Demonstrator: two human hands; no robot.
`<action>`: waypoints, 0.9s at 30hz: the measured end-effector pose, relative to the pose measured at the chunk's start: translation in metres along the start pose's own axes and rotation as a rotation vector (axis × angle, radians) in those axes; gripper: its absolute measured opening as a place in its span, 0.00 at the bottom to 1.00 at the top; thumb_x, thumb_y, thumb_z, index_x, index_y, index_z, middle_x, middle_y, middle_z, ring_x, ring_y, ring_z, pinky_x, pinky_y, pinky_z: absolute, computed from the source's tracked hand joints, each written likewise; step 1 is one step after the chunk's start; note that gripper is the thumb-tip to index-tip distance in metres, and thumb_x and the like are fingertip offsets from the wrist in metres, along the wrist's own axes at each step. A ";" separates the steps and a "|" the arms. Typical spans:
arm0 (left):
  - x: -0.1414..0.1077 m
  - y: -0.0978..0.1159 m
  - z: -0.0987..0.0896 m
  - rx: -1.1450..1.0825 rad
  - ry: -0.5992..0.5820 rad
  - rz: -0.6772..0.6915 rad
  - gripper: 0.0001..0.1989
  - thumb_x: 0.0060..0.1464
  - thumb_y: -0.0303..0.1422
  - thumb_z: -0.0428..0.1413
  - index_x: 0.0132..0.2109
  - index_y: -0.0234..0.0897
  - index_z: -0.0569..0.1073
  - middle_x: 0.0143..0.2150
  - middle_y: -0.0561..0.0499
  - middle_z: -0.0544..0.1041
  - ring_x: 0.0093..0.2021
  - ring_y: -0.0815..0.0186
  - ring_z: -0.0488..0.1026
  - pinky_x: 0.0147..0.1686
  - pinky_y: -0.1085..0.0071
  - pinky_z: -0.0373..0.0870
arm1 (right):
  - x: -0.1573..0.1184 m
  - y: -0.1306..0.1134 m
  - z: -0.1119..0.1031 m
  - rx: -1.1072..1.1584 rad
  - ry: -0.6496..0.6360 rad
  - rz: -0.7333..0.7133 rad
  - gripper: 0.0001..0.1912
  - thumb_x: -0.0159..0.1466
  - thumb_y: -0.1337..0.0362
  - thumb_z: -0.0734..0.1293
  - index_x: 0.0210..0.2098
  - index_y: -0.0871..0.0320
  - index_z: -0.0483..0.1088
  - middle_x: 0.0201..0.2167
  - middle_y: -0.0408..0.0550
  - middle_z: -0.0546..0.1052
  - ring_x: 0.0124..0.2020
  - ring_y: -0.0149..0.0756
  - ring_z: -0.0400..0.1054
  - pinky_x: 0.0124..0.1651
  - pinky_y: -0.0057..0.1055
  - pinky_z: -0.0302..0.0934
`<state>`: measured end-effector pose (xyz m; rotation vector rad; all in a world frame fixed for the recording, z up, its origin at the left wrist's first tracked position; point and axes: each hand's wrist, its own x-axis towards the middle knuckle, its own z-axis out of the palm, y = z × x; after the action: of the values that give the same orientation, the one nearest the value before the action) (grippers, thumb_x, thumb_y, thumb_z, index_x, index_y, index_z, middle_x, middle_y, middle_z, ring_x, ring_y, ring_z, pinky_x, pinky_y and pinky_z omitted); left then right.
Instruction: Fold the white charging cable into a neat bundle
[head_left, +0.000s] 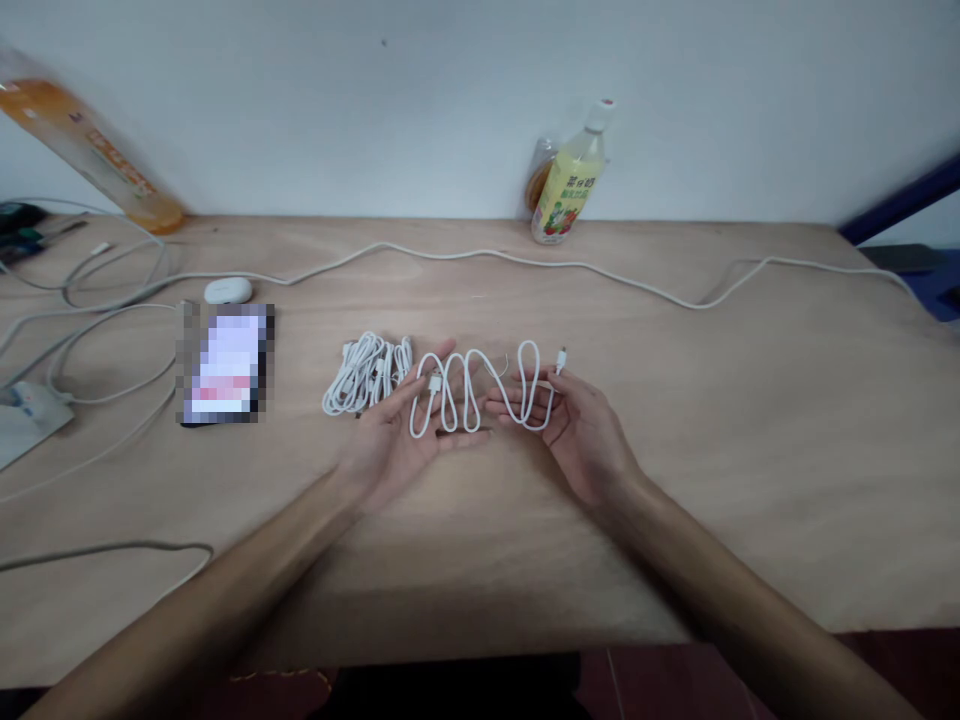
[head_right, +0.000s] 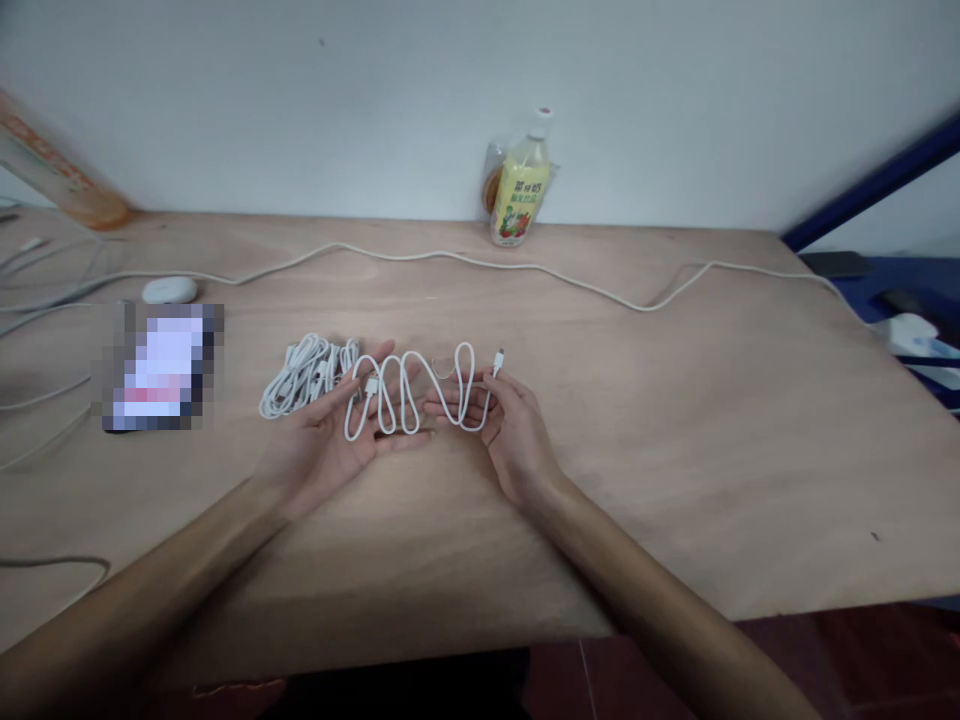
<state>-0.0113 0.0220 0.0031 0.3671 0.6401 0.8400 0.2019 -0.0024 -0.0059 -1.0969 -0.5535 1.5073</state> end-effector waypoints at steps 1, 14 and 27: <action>0.000 0.000 0.000 -0.005 -0.003 -0.002 0.27 0.78 0.31 0.50 0.78 0.49 0.67 0.68 0.44 0.81 0.55 0.53 0.86 0.58 0.45 0.84 | 0.000 0.000 0.000 0.004 0.000 0.000 0.08 0.66 0.57 0.74 0.38 0.55 0.81 0.37 0.51 0.89 0.42 0.49 0.88 0.46 0.41 0.82; 0.001 0.001 0.004 0.029 0.013 -0.002 0.26 0.79 0.33 0.47 0.79 0.44 0.66 0.64 0.40 0.84 0.56 0.52 0.86 0.67 0.44 0.77 | 0.000 0.001 0.000 0.000 -0.019 -0.001 0.08 0.67 0.57 0.72 0.38 0.55 0.80 0.34 0.52 0.89 0.39 0.49 0.88 0.44 0.41 0.82; 0.000 0.000 0.006 -0.043 0.003 -0.032 0.22 0.79 0.33 0.43 0.50 0.34 0.83 0.60 0.37 0.85 0.62 0.45 0.83 0.66 0.36 0.76 | -0.001 -0.003 0.004 -0.088 -0.015 0.021 0.16 0.58 0.48 0.78 0.34 0.55 0.81 0.34 0.51 0.88 0.37 0.46 0.84 0.47 0.41 0.78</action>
<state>-0.0076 0.0220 0.0076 0.3155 0.6280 0.8226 0.1994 -0.0012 -0.0012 -1.1627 -0.6252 1.5222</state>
